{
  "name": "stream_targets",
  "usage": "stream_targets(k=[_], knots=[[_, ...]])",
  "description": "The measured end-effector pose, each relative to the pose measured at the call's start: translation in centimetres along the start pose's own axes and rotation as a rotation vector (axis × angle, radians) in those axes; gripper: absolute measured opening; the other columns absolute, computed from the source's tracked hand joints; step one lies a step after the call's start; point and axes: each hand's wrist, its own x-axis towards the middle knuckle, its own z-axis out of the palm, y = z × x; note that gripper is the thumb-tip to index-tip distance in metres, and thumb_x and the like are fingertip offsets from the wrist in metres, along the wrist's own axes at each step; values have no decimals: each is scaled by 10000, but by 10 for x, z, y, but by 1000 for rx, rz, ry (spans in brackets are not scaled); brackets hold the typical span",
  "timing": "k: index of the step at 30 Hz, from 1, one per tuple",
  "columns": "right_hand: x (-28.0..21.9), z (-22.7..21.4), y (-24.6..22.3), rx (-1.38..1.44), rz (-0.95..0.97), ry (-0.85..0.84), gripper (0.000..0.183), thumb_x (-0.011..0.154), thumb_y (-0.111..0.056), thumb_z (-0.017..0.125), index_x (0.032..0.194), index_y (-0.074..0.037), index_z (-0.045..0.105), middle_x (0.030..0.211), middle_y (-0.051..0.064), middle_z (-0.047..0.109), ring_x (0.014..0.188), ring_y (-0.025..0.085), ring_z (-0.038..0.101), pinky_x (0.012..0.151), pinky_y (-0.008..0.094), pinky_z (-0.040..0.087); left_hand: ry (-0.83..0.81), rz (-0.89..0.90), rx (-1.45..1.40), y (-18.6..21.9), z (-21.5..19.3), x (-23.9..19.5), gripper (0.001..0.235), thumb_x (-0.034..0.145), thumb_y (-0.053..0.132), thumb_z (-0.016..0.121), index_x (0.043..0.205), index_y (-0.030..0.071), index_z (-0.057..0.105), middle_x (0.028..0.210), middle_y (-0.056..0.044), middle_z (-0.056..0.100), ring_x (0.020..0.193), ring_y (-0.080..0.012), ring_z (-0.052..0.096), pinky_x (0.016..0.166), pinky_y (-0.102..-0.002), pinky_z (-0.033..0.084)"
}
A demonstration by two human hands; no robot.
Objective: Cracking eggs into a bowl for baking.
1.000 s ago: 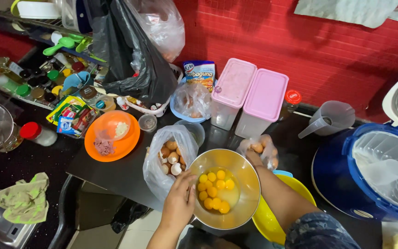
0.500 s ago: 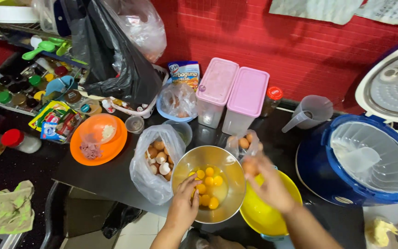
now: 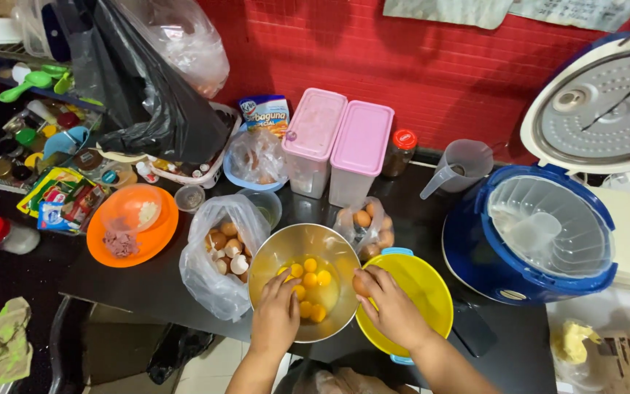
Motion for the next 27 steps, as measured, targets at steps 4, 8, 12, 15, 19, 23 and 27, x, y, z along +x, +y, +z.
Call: stream_targets(k=[4, 8, 12, 15, 19, 23, 27], knots=[[-7, 1, 3, 49, -49, 112, 543, 869, -168, 726, 1378, -96, 553, 1306, 164, 556, 1167, 380, 601, 940, 421, 517, 10, -33, 6, 4, 1, 1, 293, 836, 50, 666, 1125, 75, 707, 1313, -121, 659, 1220, -351, 587, 986, -432, 495], [-9, 5, 8, 96, 11, 72, 554, 883, -167, 720, 1402, -94, 541, 1307, 164, 556, 1168, 380, 599, 954, 413, 514, 60, 12, 11, 4, 4, 2, 261, 845, 67, 674, 1100, 92, 724, 1308, -114, 663, 1214, -341, 602, 994, -428, 498], [-9, 0, 1, 183, 73, 57, 558, 899, -136, 707, 1421, -79, 515, 1294, 172, 576, 1167, 352, 614, 963, 393, 511, 80, 21, 5, 13, 5, -2, 232, 863, 78, 684, 1090, 96, 730, 1309, -105, 669, 1221, -341, 599, 990, -427, 497], [-19, 50, 65, 802, 299, 121, 551, 939, -129, 638, 1454, -65, 453, 1238, 130, 634, 1090, 272, 620, 932, 362, 511, 108, 50, -2, 12, 11, -4, 243, 868, 87, 677, 1108, 85, 713, 1320, -112, 657, 1218, -349, 593, 1005, -440, 490], [-31, 35, 96, 1567, 713, 46, 317, 985, -197, 569, 1255, -33, 559, 1148, 145, 708, 906, 255, 672, 818, 340, 544, 86, 183, -21, 46, 10, -8, 333, 840, 50, 644, 1168, 70, 694, 1330, -134, 639, 1212, -382, 568, 1017, -466, 473], [-45, 11, 96, 1588, 820, -71, 340, 1019, -311, 540, 1215, -44, 615, 1067, 95, 686, 822, 197, 635, 746, 312, 522, -155, 232, -309, 91, 40, -10, 338, 912, 43, 645, 1246, 89, 673, 1349, -133, 640, 1244, -365, 602, 1040, -435, 498], [-50, -10, 88, 1494, 868, -54, 368, 1022, -364, 482, 1188, -65, 617, 1045, 67, 698, 823, 162, 625, 737, 296, 501, -228, 150, -517, 112, 96, -6, 445, 895, 66, 750, 1322, 28, 630, 1316, -194, 618, 1188, -375, 611, 994, -415, 499]])
